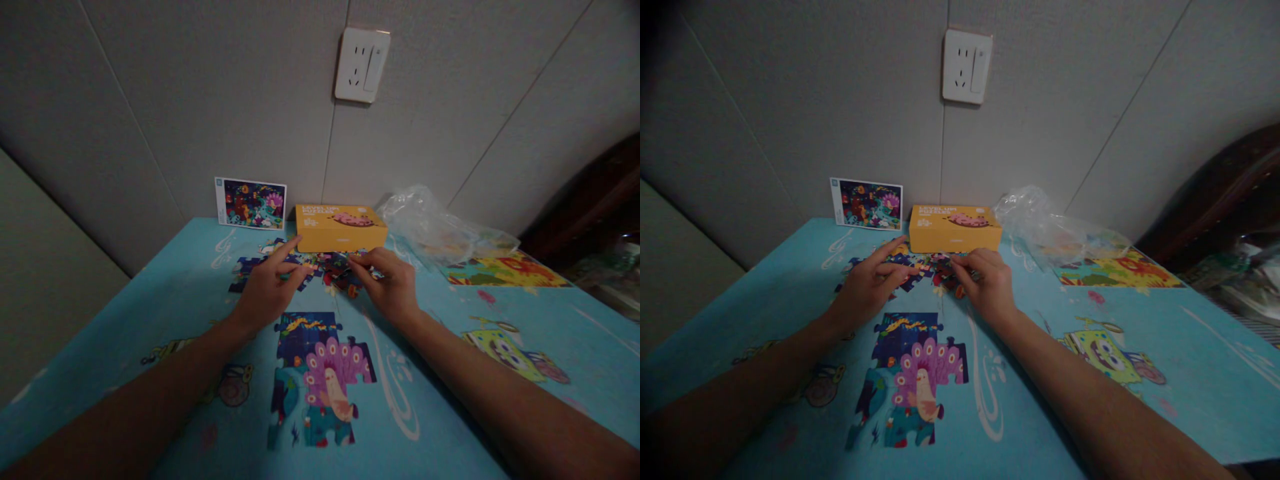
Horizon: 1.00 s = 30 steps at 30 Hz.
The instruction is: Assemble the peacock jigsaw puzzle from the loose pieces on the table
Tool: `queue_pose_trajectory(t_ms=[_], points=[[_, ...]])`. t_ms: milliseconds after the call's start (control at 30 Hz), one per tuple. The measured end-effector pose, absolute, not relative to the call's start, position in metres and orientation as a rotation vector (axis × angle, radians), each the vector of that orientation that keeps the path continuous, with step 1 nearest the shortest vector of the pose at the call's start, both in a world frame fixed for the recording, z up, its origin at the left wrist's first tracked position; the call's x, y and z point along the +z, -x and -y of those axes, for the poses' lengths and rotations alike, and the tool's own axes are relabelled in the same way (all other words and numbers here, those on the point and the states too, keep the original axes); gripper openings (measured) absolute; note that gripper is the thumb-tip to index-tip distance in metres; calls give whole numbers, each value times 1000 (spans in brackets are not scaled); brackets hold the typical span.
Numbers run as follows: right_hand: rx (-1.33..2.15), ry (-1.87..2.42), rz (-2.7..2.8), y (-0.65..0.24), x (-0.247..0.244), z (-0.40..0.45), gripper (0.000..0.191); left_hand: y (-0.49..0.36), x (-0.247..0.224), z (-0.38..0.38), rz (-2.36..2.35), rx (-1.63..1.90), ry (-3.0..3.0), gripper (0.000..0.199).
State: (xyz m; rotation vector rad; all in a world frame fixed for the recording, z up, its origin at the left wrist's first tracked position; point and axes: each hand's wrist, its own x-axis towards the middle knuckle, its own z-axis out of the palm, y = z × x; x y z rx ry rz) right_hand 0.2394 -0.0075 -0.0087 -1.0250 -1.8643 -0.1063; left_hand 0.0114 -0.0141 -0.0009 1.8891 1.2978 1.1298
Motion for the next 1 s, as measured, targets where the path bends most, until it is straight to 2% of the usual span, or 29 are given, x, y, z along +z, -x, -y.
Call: queue_pose_trajectory(t_ms=[67,167,300,500,800,1000], points=[[-40,809,2013,-234,-6,12,12,-14,-1,19,-1159,1048,-1973,56],[54,614,2231,-227,-5,15,17,-15,-3,20,-1151,968,-2045,38],[33,801,2327,-229,-9,12,12,-11,-7,13,-1238,1125,-1956,24],[-101,1424,2120,-236,-17,5,35,-9,-5,9,-1311,1189,-1691,28],[-84,1415,2158,-239,-21,1,15,-2,-6,1,-1526,1327,-1819,25],[-32,1388,2144,-239,-20,0,15,0,-11,-5,-1514,1306,-1869,24]])
